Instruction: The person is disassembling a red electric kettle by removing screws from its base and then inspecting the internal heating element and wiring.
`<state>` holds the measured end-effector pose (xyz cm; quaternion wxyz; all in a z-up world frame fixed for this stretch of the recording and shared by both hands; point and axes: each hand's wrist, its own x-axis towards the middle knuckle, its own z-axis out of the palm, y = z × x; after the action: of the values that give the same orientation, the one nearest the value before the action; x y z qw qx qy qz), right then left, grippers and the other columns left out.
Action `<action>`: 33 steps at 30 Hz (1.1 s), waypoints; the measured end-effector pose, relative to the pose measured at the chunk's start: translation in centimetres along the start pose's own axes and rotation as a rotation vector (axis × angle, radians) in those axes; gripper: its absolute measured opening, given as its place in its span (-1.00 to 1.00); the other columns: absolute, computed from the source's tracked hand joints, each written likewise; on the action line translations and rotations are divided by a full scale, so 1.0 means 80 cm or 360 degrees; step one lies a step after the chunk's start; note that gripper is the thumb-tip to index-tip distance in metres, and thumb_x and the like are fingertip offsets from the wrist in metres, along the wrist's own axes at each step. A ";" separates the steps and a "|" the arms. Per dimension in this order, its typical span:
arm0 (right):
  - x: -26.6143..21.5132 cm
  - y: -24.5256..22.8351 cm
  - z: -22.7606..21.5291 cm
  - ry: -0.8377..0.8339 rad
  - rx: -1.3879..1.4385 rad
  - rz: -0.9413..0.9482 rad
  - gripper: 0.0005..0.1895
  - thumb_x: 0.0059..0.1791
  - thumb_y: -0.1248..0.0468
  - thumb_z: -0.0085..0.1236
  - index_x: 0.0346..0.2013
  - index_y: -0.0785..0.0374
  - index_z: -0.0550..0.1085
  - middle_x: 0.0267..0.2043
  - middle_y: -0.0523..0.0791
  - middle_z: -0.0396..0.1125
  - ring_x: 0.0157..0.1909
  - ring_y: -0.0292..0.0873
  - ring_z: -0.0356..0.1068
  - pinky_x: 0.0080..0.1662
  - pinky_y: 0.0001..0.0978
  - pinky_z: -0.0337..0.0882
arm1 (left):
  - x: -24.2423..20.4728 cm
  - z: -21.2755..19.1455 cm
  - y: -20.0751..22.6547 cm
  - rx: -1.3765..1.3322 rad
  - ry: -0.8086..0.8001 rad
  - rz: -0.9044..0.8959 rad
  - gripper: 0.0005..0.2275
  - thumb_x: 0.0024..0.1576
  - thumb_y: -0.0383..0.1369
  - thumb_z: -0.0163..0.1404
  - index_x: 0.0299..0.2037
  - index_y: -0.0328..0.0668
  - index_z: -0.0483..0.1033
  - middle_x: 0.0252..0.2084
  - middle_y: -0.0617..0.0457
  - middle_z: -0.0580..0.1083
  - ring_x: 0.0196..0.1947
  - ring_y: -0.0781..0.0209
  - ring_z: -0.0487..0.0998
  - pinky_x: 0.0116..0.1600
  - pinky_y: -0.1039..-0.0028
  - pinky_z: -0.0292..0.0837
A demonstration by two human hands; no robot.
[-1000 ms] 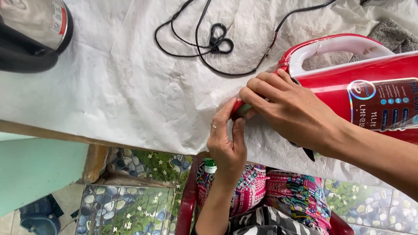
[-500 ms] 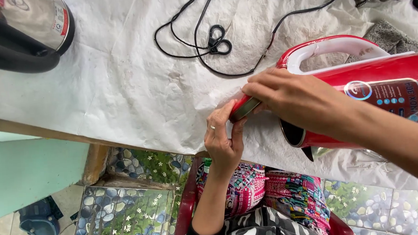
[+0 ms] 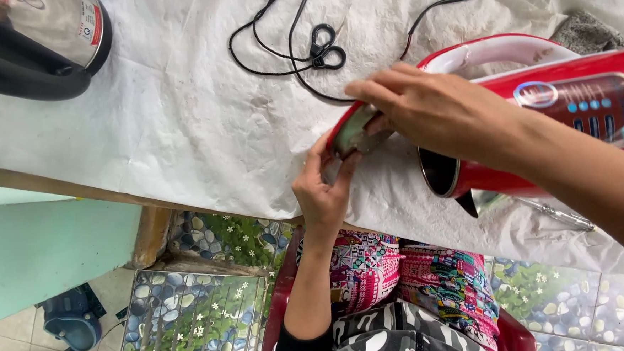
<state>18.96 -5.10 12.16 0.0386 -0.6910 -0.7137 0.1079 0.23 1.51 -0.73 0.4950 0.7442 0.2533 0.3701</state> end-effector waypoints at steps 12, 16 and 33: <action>-0.138 -0.011 -0.027 0.0426 -0.0165 0.0235 -0.35 0.02 0.08 0.10 0.39 0.21 0.32 0.36 0.03 0.31 0.35 0.09 0.28 0.33 0.36 0.11 | 0.029 -0.008 0.008 -0.0158 -0.0058 -0.0281 -0.56 0.11 -0.11 0.13 0.10 -0.21 0.47 -0.13 -0.03 0.62 -0.21 0.19 0.68 -0.11 0.50 0.67; -0.172 -0.013 0.000 0.0556 -0.0211 0.0273 -0.26 -0.03 -0.03 0.14 0.36 0.30 0.35 0.36 0.19 0.32 0.39 0.23 0.30 0.53 0.27 -0.12 | 0.040 -0.018 0.015 -0.0272 -0.0194 -0.0258 -0.57 0.11 -0.21 0.17 0.14 -0.19 0.41 -0.05 -0.03 0.57 -0.10 0.18 0.62 -0.02 0.52 0.60; -0.197 -0.047 0.054 0.0837 -0.0387 0.0294 -0.30 0.04 -0.02 0.17 0.40 0.20 0.27 0.48 0.07 0.15 0.52 0.09 0.12 0.50 0.06 0.03 | 0.096 0.000 0.114 0.0355 -0.0601 -0.0510 -0.70 0.14 -0.11 0.02 -0.05 -0.01 0.64 -0.42 0.28 0.55 -0.58 0.47 0.28 -0.44 0.63 0.22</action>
<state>15.10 -21.28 10.24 0.1290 -0.7568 -0.6210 -0.1581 4.92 3.72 10.00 0.5008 0.8003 0.3102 0.1114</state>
